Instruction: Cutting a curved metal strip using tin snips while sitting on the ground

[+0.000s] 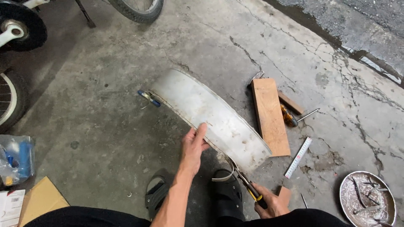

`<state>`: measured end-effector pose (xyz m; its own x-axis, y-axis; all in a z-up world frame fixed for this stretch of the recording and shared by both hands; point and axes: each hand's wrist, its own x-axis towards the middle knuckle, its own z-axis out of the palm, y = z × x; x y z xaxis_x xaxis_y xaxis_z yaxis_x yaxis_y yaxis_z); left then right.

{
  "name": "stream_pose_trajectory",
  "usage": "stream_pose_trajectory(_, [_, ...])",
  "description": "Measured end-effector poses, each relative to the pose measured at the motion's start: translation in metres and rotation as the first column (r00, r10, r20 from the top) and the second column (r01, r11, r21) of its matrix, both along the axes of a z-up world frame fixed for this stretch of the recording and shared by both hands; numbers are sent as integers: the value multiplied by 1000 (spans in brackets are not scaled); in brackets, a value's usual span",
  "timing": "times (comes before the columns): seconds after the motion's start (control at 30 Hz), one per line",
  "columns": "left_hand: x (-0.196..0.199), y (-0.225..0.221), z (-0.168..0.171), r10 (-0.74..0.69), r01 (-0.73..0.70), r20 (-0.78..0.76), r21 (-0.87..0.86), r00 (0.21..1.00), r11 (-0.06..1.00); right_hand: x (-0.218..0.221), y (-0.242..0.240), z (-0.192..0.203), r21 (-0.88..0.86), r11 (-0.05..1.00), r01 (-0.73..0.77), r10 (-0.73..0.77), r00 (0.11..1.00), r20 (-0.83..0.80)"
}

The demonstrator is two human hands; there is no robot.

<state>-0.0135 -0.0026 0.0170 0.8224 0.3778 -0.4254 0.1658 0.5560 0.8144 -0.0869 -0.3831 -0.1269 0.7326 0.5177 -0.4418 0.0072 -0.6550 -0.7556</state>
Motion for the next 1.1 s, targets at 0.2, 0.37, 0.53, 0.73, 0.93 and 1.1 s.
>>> stream_pose_trajectory(0.2, [0,-8,-8,-131,130,-67,-21,989,991,-6,28,19,-115,982,148,-134,983,124])
stream_pose_trajectory(0.37, [7,-3,-4,-199,201,-42,60,979,978,-9,46,10,-125,966,225,-201,962,184])
stream_pose_trajectory(0.53, [15,4,1,-177,186,-98,85,979,979,-9,58,-12,-18,996,92,-74,889,452])
stream_pose_trajectory(0.73, [18,8,5,-172,187,-173,76,970,979,-3,59,-4,-80,997,11,29,877,479])
stream_pose_trajectory(0.93, [25,9,5,-157,195,-274,118,949,974,-3,66,0,-79,996,39,-2,907,421])
stream_pose_trajectory(1.1, [24,5,-3,-127,187,-285,194,950,963,15,43,-87,-104,989,109,-78,960,267])
